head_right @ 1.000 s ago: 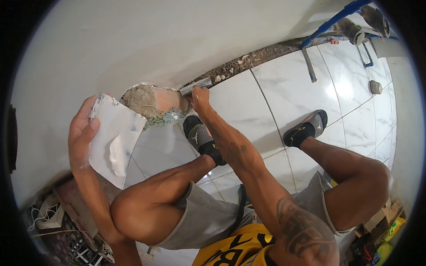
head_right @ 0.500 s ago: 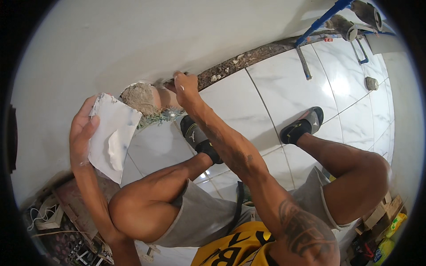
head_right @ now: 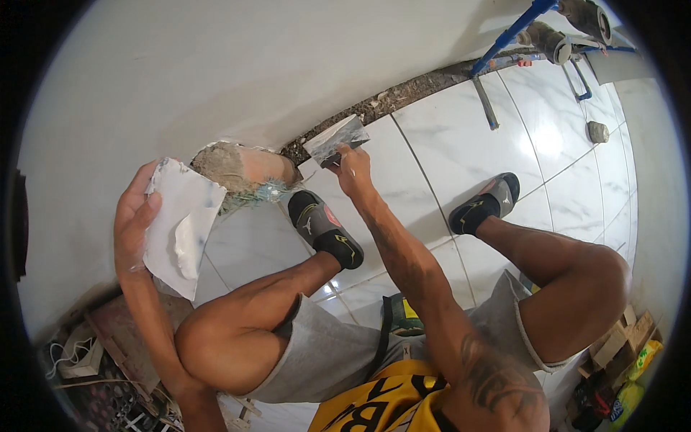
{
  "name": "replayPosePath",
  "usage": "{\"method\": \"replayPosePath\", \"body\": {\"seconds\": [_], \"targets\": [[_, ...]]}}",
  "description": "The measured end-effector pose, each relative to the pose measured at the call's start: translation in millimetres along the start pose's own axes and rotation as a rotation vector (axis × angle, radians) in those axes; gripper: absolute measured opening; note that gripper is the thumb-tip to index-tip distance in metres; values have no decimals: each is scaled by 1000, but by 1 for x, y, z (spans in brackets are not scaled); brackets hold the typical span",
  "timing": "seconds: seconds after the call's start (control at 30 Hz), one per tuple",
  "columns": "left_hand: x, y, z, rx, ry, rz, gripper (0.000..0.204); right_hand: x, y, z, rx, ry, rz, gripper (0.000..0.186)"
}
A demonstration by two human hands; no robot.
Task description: The person mixes plaster between two putty knives and applies the plaster along the lower edge of a wall.
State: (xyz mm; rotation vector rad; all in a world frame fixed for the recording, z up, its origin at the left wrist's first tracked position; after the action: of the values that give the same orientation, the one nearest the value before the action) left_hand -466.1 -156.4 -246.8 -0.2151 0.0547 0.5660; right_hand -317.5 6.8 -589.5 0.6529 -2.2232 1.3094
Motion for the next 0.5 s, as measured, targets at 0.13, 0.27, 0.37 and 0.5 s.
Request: {"method": "replayPosePath", "body": {"seconds": [0.13, 0.27, 0.37, 0.5], "targets": [[-3, -1, 2, -16, 17, 5, 49, -15, 36, 13, 52, -57, 112, 19], [5, 6, -4, -43, -4, -8, 51, -30, 76, 7, 32, -127, 58, 19], [3, 8, -3, -66, 37, 0, 63, -32, 95, 13, 41, -109, 77, 18], [13, 14, -5, -47, 34, -7, 63, -35, 110, 3, -88, -304, 8, 22]]}}
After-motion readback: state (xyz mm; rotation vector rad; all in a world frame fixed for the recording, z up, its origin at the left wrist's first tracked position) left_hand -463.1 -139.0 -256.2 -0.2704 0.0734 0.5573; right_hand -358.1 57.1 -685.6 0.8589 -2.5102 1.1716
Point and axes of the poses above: each hand's wrist, its own y-axis towards the middle knuckle, its own x-axis out of the palm, z = x × y, the point moved 10 cm from there along y, towards the middle knuckle, and after that the axes turned 8 degrees about x, right-handed, at the moved point
